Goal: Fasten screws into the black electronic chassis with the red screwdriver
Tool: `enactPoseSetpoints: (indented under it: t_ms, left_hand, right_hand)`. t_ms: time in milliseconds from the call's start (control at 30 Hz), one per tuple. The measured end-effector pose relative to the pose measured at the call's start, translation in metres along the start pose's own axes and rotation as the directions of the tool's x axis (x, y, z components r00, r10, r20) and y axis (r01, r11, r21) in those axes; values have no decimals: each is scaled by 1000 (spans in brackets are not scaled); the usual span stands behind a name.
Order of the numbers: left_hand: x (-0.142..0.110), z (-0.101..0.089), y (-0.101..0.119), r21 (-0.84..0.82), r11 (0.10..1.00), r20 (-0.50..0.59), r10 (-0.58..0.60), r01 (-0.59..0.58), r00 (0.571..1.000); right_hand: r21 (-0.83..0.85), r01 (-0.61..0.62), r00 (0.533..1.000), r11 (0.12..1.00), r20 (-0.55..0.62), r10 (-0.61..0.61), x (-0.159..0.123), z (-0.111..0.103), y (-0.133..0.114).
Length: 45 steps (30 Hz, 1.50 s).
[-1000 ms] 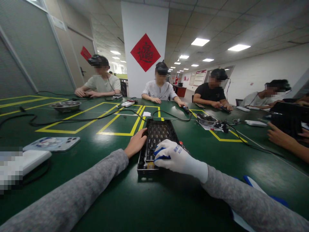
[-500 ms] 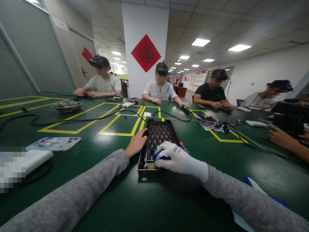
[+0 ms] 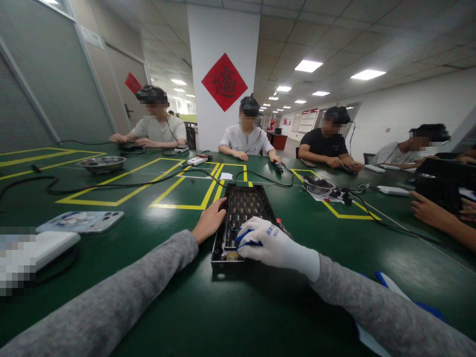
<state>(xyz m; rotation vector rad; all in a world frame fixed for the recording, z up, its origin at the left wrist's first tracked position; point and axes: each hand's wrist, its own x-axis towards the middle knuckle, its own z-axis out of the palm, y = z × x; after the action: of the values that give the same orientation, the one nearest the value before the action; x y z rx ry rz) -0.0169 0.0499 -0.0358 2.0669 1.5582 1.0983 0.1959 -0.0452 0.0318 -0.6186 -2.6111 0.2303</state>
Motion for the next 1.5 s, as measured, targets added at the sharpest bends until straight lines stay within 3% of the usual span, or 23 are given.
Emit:
enactPoseSetpoints:
  t_ms: [167, 467, 1000, 1133, 1300, 1500]
  left_hand:
    - [-2, 0, 1, -23, 1000, -4, -19, 18, 1000]
    - [0, 1, -1, -26, 999, -17, -29, 29, 999]
    - [0, -1, 2, -13, 999, -5, -35, 35, 999]
    - [0, 0, 1, -4, 999, -5, -39, 39, 999]
    - [0, 0, 1, 5, 1000, -7, -27, 27, 1000]
    - [0, 0, 0, 13, 1000, -5, -26, 26, 1000]
  right_hand:
    - [-18, 14, 999, 1000, -30, -14, 1, 1, 1]
    - [-180, -23, 1000, 983, 16, 26, 5, -4, -5]
    - [82, -71, 997, 994, -1, 72, 0, -1, 3]
    - [42, -96, 995, 994, -29, 98, 0, 0, 1]
    - [-42, -42, 999, 998, -6, 42, 1, 2, 1]
    - [45, -66, 998, 997, -17, 67, 0, 1, 1]
